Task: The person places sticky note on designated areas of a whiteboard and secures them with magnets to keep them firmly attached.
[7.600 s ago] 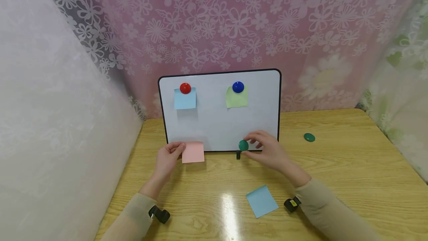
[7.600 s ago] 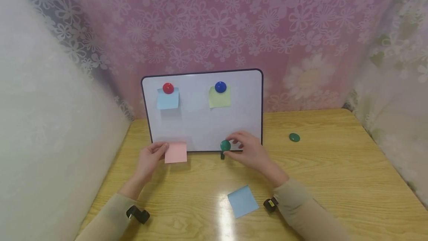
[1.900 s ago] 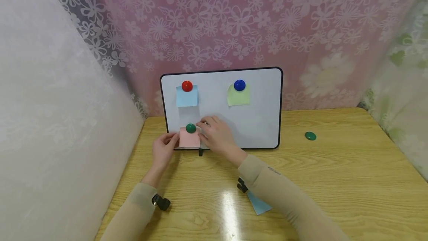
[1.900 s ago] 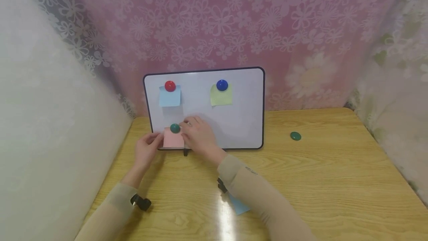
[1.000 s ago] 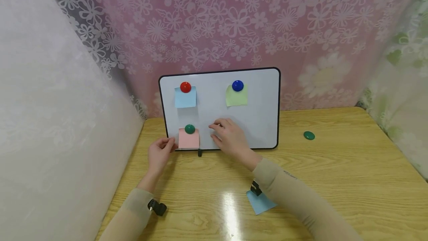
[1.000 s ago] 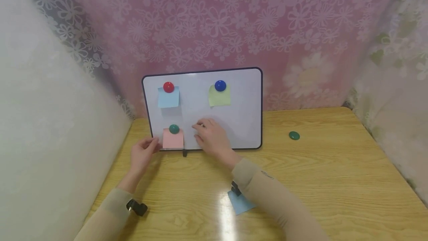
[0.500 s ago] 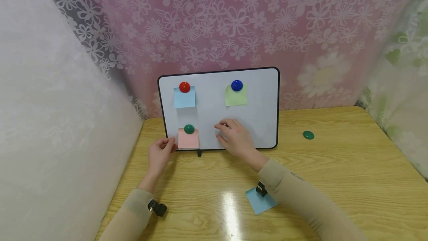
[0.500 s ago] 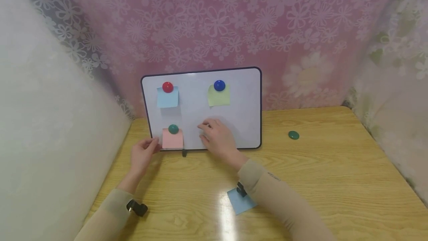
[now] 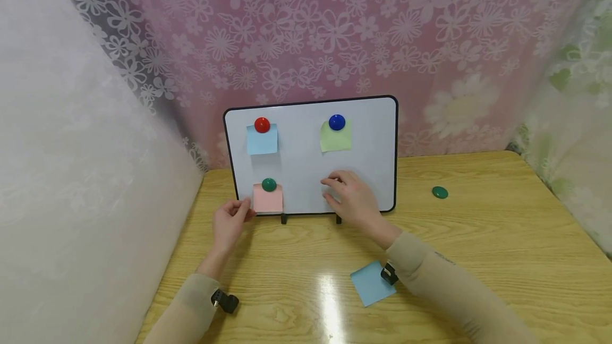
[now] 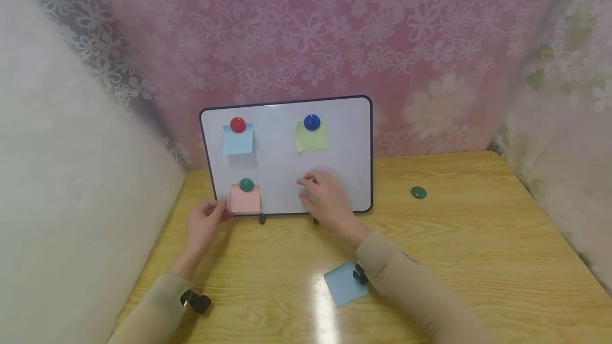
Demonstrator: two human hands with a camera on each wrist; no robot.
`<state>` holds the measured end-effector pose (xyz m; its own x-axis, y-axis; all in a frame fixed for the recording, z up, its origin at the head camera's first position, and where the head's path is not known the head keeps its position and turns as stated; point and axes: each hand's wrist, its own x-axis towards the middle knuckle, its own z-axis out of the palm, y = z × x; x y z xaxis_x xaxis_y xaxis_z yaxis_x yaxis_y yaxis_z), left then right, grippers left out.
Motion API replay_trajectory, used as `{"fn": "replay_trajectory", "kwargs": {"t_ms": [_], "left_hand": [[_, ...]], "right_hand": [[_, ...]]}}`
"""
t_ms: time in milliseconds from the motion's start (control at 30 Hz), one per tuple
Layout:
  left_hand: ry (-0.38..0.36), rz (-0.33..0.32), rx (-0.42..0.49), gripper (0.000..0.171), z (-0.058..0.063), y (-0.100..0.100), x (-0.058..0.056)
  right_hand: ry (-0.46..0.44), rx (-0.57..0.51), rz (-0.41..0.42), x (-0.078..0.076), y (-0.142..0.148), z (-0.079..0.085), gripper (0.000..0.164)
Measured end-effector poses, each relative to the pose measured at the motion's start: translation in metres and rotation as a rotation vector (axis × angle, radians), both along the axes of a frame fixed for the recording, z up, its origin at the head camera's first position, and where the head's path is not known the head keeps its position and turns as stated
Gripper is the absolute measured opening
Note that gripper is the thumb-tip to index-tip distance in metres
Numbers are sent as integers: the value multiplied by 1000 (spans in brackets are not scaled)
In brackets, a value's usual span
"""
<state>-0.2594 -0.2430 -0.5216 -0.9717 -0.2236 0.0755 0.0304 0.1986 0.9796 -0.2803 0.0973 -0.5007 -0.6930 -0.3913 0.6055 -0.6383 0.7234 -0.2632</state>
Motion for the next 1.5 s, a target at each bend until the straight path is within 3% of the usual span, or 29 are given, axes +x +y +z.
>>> {"fn": "replay_trajectory", "kwargs": {"t_ms": [967, 1267, 1500], "left_hand": [[11, -98, 52, 36, 1, 17, 7], [23, -140, 39, 39, 2, 26, 10], [29, -173, 27, 38, 5, 32, 11]], "right_hand": [[65, -67, -46, 10, 61, -7, 30], [47, -87, -73, 13, 83, -10, 32], [-50, -64, -120, 20, 98, -10, 34]]}}
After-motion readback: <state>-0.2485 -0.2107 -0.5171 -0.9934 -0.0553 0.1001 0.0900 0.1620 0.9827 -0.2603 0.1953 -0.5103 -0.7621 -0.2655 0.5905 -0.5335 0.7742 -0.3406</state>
